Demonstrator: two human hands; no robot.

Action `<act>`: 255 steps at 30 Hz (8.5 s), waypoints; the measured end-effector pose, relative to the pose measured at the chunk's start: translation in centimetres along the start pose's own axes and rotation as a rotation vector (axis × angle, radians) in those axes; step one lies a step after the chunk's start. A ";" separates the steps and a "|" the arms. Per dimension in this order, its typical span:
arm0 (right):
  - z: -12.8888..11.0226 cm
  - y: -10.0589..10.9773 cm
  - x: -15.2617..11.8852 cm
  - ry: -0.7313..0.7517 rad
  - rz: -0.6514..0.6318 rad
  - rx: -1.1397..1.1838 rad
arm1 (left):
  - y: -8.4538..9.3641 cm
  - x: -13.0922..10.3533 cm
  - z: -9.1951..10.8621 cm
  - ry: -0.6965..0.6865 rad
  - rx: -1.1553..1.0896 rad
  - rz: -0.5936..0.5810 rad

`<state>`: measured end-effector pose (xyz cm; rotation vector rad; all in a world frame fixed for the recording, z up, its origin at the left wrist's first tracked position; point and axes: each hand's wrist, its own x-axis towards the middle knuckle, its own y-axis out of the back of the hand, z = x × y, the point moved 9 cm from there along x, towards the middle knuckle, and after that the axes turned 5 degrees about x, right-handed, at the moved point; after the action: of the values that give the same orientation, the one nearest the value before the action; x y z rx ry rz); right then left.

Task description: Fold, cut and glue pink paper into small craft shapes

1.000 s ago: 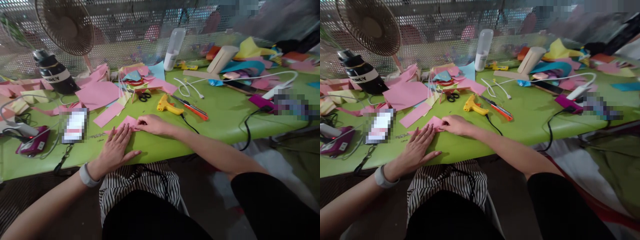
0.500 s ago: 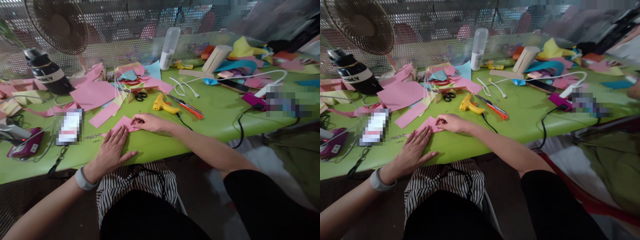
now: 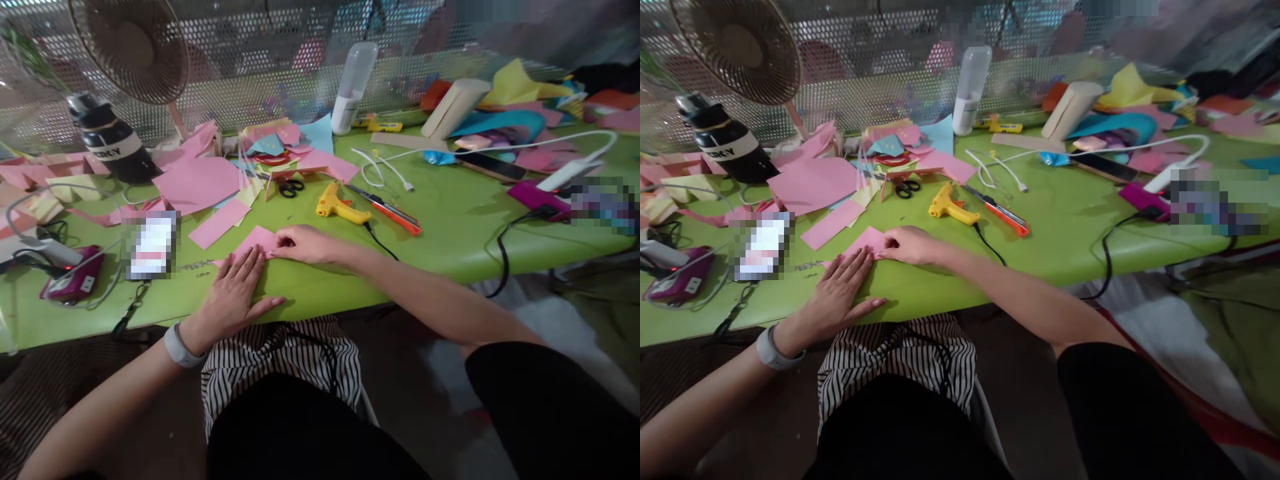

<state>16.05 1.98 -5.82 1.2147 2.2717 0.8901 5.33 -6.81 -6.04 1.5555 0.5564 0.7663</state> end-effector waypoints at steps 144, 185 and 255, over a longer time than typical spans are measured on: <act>2.6 1.0 -1.3 -0.097 0.043 0.080 | 3.5 1.5 -0.9 0.155 0.021 0.061; 4.4 3.2 -1.7 -0.073 -0.116 0.079 | 0.3 1.6 1.0 0.139 0.056 0.010; -1.9 -4.9 -5.4 0.334 -0.046 -0.506 | 3.5 -1.3 0.8 0.238 0.093 0.063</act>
<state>14.96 -5.29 -7.61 0.8306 2.0990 1.6256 4.75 -8.78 -2.79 1.5835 0.7283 0.9940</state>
